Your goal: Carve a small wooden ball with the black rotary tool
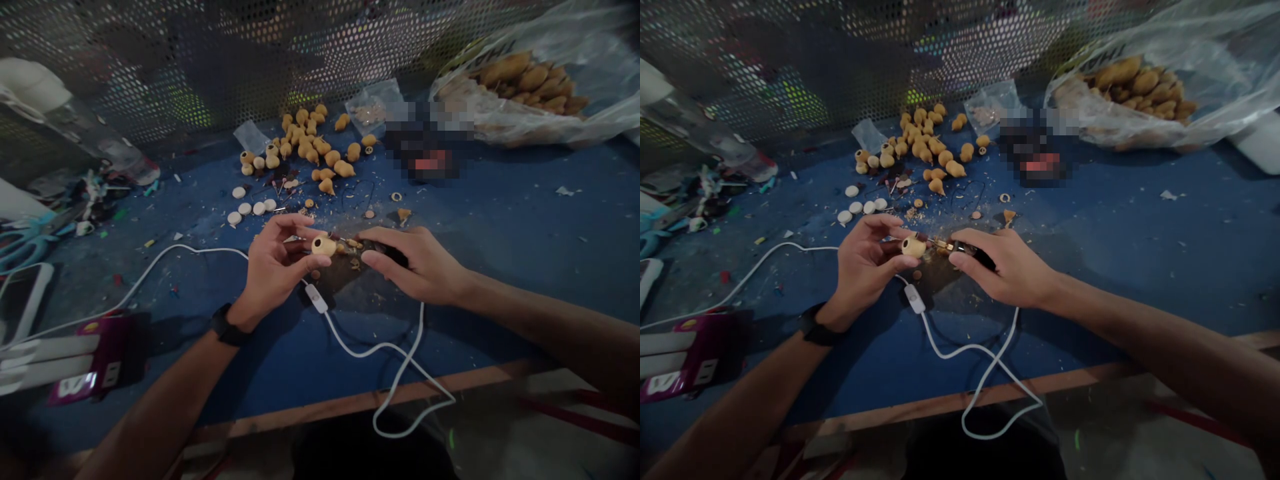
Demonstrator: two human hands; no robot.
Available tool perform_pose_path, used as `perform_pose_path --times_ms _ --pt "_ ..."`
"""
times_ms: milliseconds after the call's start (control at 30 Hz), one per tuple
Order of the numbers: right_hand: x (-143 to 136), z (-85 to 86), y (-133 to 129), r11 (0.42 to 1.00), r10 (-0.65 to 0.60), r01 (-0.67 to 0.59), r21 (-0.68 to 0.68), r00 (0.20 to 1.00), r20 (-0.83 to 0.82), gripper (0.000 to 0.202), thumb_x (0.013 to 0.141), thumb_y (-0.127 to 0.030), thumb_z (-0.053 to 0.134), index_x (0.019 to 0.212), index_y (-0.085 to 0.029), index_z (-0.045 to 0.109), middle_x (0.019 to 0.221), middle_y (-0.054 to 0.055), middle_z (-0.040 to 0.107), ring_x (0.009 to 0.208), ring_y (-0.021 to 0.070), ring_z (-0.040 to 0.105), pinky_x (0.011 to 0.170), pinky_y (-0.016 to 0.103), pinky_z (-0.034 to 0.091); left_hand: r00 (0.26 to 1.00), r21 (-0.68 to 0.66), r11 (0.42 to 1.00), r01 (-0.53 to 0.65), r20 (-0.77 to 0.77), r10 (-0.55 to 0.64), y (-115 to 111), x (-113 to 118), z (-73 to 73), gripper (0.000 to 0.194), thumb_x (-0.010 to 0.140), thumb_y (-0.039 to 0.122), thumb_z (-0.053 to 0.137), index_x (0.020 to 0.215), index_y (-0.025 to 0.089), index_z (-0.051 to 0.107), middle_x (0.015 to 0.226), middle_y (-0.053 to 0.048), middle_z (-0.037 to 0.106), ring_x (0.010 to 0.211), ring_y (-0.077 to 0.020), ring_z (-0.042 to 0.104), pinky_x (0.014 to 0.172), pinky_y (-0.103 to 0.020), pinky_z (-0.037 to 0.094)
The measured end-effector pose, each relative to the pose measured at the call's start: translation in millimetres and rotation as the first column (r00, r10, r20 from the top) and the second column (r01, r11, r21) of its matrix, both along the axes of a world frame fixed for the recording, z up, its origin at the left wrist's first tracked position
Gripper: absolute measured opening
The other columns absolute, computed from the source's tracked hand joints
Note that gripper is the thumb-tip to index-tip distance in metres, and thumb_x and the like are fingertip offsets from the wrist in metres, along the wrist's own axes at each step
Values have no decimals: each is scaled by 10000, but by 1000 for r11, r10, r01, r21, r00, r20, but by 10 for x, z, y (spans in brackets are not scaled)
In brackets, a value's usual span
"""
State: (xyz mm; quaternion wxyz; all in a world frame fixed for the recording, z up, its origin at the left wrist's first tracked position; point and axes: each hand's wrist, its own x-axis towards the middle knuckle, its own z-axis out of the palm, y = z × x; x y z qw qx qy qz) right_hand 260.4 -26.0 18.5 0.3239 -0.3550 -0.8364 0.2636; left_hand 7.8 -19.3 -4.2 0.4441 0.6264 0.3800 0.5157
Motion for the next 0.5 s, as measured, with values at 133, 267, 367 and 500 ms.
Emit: perform_pose_path --times_ms 133,267,367,500 --pt "3 -1 -2 999 9 -9 32 1000 16 295 1080 -353 524 1107 -139 726 721 -1 711 527 105 568 564 256 395 1000 -40 999 -1 5 1 -2 0 9 559 703 395 972 1114 230 631 944 5 765 860 -192 818 701 -263 688" --pt "15 -20 -9 998 22 -23 59 999 31 298 1077 -350 534 1149 -133 725 752 11 723 558 115 589 579 252 409 1000 -45 999 13 14 -13 2 -3 25 563 705 382 975 1121 234 625 960 4 775 892 -210 830 741 -285 703" --pt "18 -27 -15 997 52 -54 61 998 31 303 1077 -354 540 1184 -132 718 736 5 717 569 121 608 584 248 417 1000 -42 999 17 -2 -17 6 -11 29 551 724 377 967 1132 237 624 991 -2 773 903 -214 834 766 -295 707" --pt "10 -23 -13 1000 12 -12 -3 1000 4 307 1085 -370 521 1136 -139 716 728 -1 713 555 112 605 581 246 420 1000 -1 1000 15 -15 -15 9 -14 19 545 727 388 965 1125 239 624 966 13 760 867 -187 823 729 -271 698"
